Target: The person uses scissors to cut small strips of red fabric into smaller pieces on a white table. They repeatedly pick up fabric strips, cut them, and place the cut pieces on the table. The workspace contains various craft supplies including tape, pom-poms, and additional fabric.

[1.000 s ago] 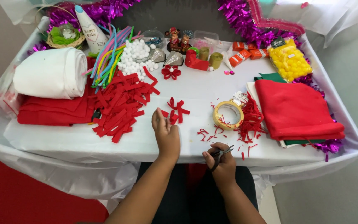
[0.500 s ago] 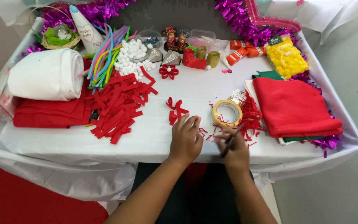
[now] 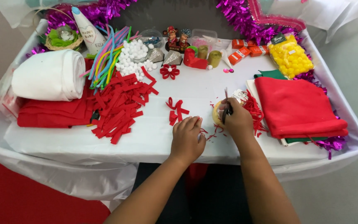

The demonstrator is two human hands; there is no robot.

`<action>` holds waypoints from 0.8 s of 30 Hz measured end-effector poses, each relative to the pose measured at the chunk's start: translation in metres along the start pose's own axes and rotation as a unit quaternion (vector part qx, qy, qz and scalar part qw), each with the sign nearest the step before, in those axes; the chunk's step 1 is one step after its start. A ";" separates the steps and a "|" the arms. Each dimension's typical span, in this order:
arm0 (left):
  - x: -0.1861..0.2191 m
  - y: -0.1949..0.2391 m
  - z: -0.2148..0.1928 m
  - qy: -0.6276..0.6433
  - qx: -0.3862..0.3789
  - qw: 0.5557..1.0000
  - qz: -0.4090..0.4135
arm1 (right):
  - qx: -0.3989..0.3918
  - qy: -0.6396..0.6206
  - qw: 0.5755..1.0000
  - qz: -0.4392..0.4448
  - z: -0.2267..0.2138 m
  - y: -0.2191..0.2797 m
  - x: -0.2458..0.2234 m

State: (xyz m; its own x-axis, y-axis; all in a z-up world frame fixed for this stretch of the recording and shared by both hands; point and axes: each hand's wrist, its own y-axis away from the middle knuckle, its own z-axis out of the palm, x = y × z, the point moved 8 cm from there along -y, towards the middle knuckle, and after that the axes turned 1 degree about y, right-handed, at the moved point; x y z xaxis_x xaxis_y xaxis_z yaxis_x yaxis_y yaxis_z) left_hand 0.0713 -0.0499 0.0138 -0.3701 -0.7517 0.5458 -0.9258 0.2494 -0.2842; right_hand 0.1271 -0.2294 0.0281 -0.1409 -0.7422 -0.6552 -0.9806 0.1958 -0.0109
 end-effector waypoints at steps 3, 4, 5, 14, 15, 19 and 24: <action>0.005 -0.001 -0.005 -0.010 -0.021 1.000 -0.007 | -0.030 0.008 1.000 -0.002 0.010 -0.016 0.012; 0.006 -0.001 -0.006 -0.010 -0.022 1.000 -0.006 | -0.029 0.008 1.000 -0.001 0.011 -0.019 0.015; 0.006 -0.002 -0.006 -0.004 -0.031 0.999 -0.014 | -0.033 0.015 0.999 0.006 0.012 -0.021 0.019; 0.005 -0.001 -0.012 0.029 -0.024 0.999 -0.027 | -0.033 -0.094 0.995 0.008 0.003 -0.013 0.012; 0.005 0.000 -0.015 0.042 -0.010 0.999 -0.025 | -0.022 -0.185 0.983 -0.005 0.001 -0.013 0.010; -0.002 0.001 -0.018 0.066 0.023 0.997 -0.022 | -0.025 -0.348 0.937 -0.025 0.003 -0.002 0.004; -0.026 0.003 -0.019 0.224 0.121 0.967 -0.026 | -0.016 -0.454 0.889 -0.060 0.025 0.042 -0.016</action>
State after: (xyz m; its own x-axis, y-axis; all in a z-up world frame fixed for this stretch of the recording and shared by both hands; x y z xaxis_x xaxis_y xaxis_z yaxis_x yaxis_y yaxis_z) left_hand 0.0769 -0.0176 0.0136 -0.3693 -0.4059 0.8360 -0.9192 0.0275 -0.3927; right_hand 0.0914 -0.1931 0.0189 0.1184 0.0688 -0.9906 -0.9867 0.1202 -0.1096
